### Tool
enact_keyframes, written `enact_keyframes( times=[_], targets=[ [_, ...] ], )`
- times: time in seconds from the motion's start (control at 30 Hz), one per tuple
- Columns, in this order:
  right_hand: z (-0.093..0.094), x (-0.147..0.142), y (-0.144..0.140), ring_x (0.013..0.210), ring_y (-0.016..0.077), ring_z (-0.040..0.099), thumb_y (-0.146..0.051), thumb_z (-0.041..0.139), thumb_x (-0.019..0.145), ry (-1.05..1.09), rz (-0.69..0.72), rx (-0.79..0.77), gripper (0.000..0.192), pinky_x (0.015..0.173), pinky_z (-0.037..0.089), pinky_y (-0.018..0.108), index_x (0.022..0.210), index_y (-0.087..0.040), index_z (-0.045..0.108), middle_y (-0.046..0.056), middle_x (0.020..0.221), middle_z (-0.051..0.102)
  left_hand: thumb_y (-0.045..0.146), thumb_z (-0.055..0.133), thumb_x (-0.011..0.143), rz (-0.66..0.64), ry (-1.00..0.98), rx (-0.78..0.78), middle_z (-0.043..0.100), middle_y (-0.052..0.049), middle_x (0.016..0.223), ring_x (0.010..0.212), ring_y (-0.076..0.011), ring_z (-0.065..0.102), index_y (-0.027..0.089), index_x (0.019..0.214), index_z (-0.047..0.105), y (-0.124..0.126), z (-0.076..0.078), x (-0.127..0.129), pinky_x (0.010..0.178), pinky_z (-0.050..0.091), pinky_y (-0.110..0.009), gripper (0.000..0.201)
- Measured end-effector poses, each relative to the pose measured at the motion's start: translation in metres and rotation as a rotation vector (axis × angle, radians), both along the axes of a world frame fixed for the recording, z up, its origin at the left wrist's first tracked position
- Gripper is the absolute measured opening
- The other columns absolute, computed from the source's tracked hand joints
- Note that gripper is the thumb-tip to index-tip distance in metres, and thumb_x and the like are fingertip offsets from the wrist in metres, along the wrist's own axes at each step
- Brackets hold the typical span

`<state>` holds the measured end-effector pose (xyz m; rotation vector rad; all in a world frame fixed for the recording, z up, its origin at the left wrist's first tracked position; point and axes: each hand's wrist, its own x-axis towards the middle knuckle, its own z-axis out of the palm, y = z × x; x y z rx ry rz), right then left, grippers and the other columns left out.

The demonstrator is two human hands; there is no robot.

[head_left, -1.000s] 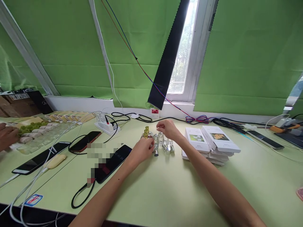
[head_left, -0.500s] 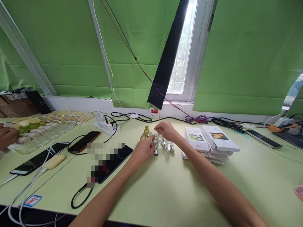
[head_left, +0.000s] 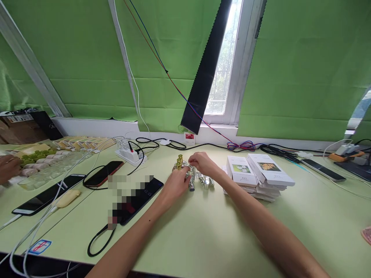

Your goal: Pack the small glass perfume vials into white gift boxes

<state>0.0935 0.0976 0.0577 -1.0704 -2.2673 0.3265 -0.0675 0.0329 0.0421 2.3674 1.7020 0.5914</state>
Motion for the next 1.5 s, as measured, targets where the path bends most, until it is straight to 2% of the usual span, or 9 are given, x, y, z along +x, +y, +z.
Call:
enact_keyframes(
  times=[0.33, 0.53, 0.9, 1.03, 1.23, 1.5],
  targets=[
    [0.001, 0.001, -0.003, 0.070, 0.0143, 0.049, -0.002, 0.052, 0.081, -0.029, -0.001, 0.001, 0.024, 0.066, 0.034, 0.025, 0.076, -0.014, 0.072, 0.004, 0.075, 0.064, 0.022, 0.050, 0.096, -0.007, 0.007, 0.002, 0.068, -0.006, 0.075, 0.075, -0.0236, 0.066, 0.018, 0.117, 0.066, -0.003, 0.003, 0.000, 0.065, 0.041, -0.029, 0.027],
    [0.001, 0.003, -0.003, 0.068, 0.0143, 0.047, -0.004, 0.054, 0.078, -0.043, -0.006, -0.011, 0.023, 0.063, 0.031, 0.026, 0.071, -0.016, 0.072, 0.003, 0.070, 0.062, 0.022, 0.048, 0.096, -0.009, 0.027, 0.009, 0.070, -0.006, 0.078, 0.075, -0.0240, 0.067, 0.020, 0.126, 0.065, -0.007, 0.005, 0.002, 0.067, 0.042, -0.030, 0.034],
    [-0.006, 0.004, 0.003, 0.068, 0.0132, 0.050, -0.006, 0.060, 0.074, 0.049, -0.034, -0.070, 0.021, 0.065, 0.034, 0.025, 0.084, -0.014, 0.077, 0.003, 0.073, 0.068, 0.025, 0.049, 0.095, -0.057, 0.077, -0.022, 0.070, -0.011, 0.081, 0.086, -0.0323, 0.068, 0.022, 0.141, 0.056, -0.008, -0.008, 0.007, 0.072, 0.047, -0.036, 0.047],
    [-0.006, 0.004, 0.002, 0.066, 0.0127, 0.050, -0.006, 0.057, 0.076, 0.103, -0.017, -0.086, 0.019, 0.066, 0.036, 0.024, 0.081, -0.015, 0.073, 0.001, 0.071, 0.066, 0.027, 0.048, 0.096, -0.045, 0.134, -0.037, 0.071, -0.013, 0.087, 0.089, -0.0340, 0.068, 0.022, 0.145, 0.053, -0.009, -0.008, 0.009, 0.072, 0.047, -0.037, 0.049],
    [-0.004, 0.003, 0.001, 0.065, 0.0127, 0.039, -0.009, 0.052, 0.077, 0.037, -0.002, -0.038, 0.018, 0.062, 0.030, 0.024, 0.062, -0.017, 0.058, -0.002, 0.063, 0.052, 0.026, 0.048, 0.095, -0.043, 0.139, -0.040, 0.071, -0.013, 0.088, 0.090, -0.0350, 0.068, 0.021, 0.145, 0.051, -0.010, -0.008, 0.010, 0.074, 0.047, -0.037, 0.050],
    [-0.009, 0.002, 0.005, 0.065, 0.0142, 0.040, -0.006, 0.051, 0.070, -0.032, -0.018, 0.032, 0.016, 0.063, 0.029, 0.027, 0.060, -0.018, 0.054, 0.000, 0.067, 0.050, 0.024, 0.049, 0.094, -0.052, 0.124, -0.034, 0.069, -0.010, 0.080, 0.086, -0.0329, 0.067, 0.022, 0.145, 0.050, -0.011, -0.009, 0.010, 0.072, 0.046, -0.035, 0.051]
  ],
)
